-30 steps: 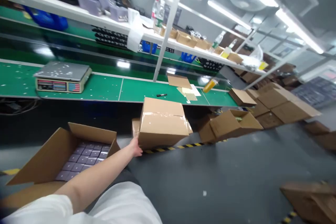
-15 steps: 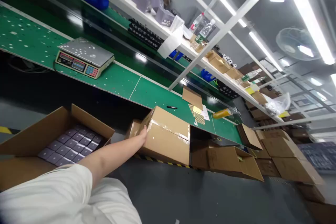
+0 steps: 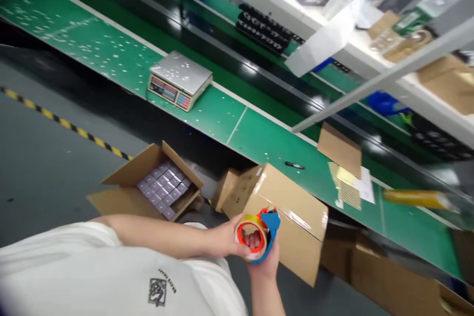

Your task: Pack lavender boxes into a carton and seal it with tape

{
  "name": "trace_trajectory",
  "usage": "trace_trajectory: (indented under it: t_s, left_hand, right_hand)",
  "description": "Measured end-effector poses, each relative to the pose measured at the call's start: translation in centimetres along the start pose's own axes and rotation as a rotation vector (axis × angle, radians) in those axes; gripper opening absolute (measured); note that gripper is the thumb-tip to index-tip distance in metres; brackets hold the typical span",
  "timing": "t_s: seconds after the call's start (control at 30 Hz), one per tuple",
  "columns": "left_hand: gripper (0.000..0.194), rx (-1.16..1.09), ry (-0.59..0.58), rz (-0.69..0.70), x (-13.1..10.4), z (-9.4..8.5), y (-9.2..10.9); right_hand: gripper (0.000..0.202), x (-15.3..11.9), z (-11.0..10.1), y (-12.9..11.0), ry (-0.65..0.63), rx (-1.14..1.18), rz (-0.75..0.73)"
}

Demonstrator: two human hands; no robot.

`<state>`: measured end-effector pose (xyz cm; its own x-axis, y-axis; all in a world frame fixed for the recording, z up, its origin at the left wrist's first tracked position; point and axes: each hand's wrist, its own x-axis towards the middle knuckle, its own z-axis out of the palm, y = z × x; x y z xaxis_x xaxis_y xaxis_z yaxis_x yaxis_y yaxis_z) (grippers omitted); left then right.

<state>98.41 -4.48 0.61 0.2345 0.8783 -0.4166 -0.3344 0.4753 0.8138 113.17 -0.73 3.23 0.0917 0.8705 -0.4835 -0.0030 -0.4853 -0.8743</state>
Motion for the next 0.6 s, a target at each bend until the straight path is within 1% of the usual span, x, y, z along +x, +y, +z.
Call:
trace_trajectory:
  t_s: [0.03, 0.07, 0.1, 0.13, 0.2, 0.23, 0.27, 0.33, 0.4, 0.43, 0.47, 0.53, 0.6]
  left_hand:
    - [0.067, 0.074, 0.053, 0.07, 0.2, 0.4, 0.4]
    - [0.053, 0.144, 0.137, 0.094, 0.7, 0.4, 0.7]
    - [0.043, 0.192, 0.238, 0.07, 1.4, 0.0, 1.0]
    - [0.042, 0.213, 0.317, 0.027, 2.3, -0.8, 1.2]
    - [0.052, 0.217, 0.427, -0.046, 4.6, -3.0, 1.9]
    - [0.055, 0.227, 0.481, -0.059, 5.9, -4.3, 2.4]
    - [0.052, 0.249, 0.531, -0.058, 7.5, -5.6, 3.2]
    - [0.033, 0.313, 0.62, -0.041, 11.2, -8.0, 5.2]
    - [0.026, 0.389, 0.712, -0.026, 15.9, -9.6, 7.7]
    - [0.027, 0.419, 0.763, -0.025, 18.4, -10.0, 8.9]
    - [0.028, 0.441, 0.813, -0.032, 21.0, -10.0, 10.0]
    - [0.031, 0.444, 0.853, -0.081, 25.5, -9.5, 11.6]
    - [0.033, 0.441, 0.856, -0.127, 28.8, -8.6, 12.3]
  right_hand:
    - [0.059, 0.4, 1.0, -0.2, -0.032, 0.022, -0.004]
    - [0.058, 0.7, 1.7, -0.2, -0.051, 0.058, 0.011]
    - [0.06, 0.9, 2.2, 0.0, -0.065, 0.088, 0.04]
    - [0.064, 1.1, 2.3, 0.4, -0.08, 0.096, 0.08]
    - [0.077, 1.4, 1.7, 1.2, -0.082, 0.033, 0.143]
    - [0.083, 1.5, 0.8, 1.6, -0.063, -0.033, 0.155]
    - [0.09, 1.6, -0.4, 2.1, -0.03, -0.105, 0.157]
    - [0.098, 1.8, -3.9, 3.3, 0.061, -0.209, 0.144]
    - [0.099, 1.8, -8.6, 5.1, 0.153, -0.246, 0.114]
    - [0.097, 1.8, -11.2, 6.4, 0.203, -0.255, 0.096]
    - [0.095, 1.7, -13.8, 7.8, 0.26, -0.266, 0.08]
    - [0.09, 1.6, -18.8, 10.9, 0.388, -0.299, 0.096]
    - [0.087, 1.6, -23.2, 13.6, 0.491, -0.309, 0.148]
